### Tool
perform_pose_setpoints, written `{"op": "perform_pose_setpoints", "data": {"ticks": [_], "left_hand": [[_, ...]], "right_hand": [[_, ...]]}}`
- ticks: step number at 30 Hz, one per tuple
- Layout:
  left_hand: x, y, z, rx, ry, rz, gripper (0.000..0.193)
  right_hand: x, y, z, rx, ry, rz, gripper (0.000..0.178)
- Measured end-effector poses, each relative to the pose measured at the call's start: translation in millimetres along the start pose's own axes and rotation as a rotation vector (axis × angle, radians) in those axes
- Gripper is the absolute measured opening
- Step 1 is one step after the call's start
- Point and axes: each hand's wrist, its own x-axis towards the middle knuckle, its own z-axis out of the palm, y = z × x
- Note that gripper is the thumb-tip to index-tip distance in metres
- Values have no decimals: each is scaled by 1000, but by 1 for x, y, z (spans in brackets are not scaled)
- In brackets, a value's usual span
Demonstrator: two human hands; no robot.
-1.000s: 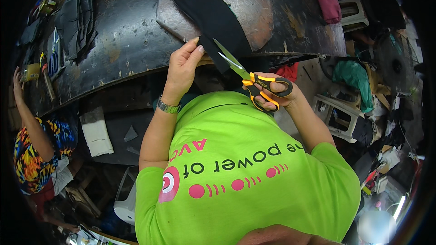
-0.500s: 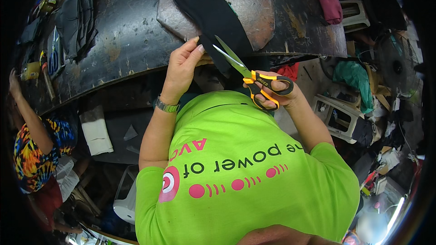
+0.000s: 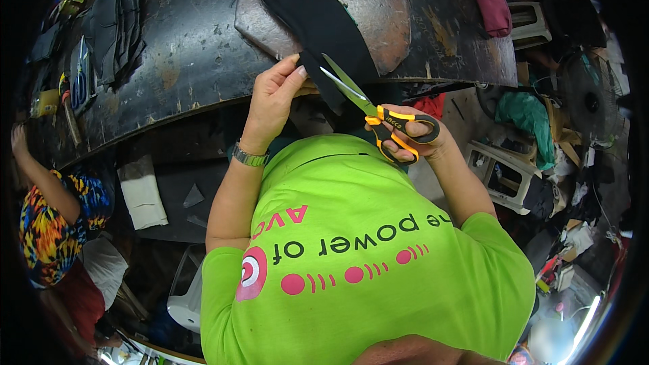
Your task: The person repeatedly cuts a long strip of black fabric into smaller pieces using scissors. They hold the fabric with one hand and cut with the other, then place the cut pieces on the table. The process is repeated multiple times throughout the clip.
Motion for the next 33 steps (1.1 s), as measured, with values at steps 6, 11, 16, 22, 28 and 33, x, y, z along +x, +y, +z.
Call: {"op": "perform_pose_setpoints", "data": {"ticks": [6,11,16,22,28,33], "left_hand": [[1,1,0,-36,-12,1,28],[1,3,1,-46,-2,-27,28],[1,5,4,-25,-1,-31,27],[1,7,4,-28,-14,-25,27],[2,4,2,-66,10,-32,25],[3,2,2,-72,-6,-30,27]], "right_hand": [[2,9,-4,242,-85,53,81],[0,9,-2,89,-68,5,77],[1,7,2,64,-81,-20,78],[8,6,2,71,-70,-28,80],[4,10,2,88,-81,-20,80],[7,11,2,100,-80,-45,80]]}}
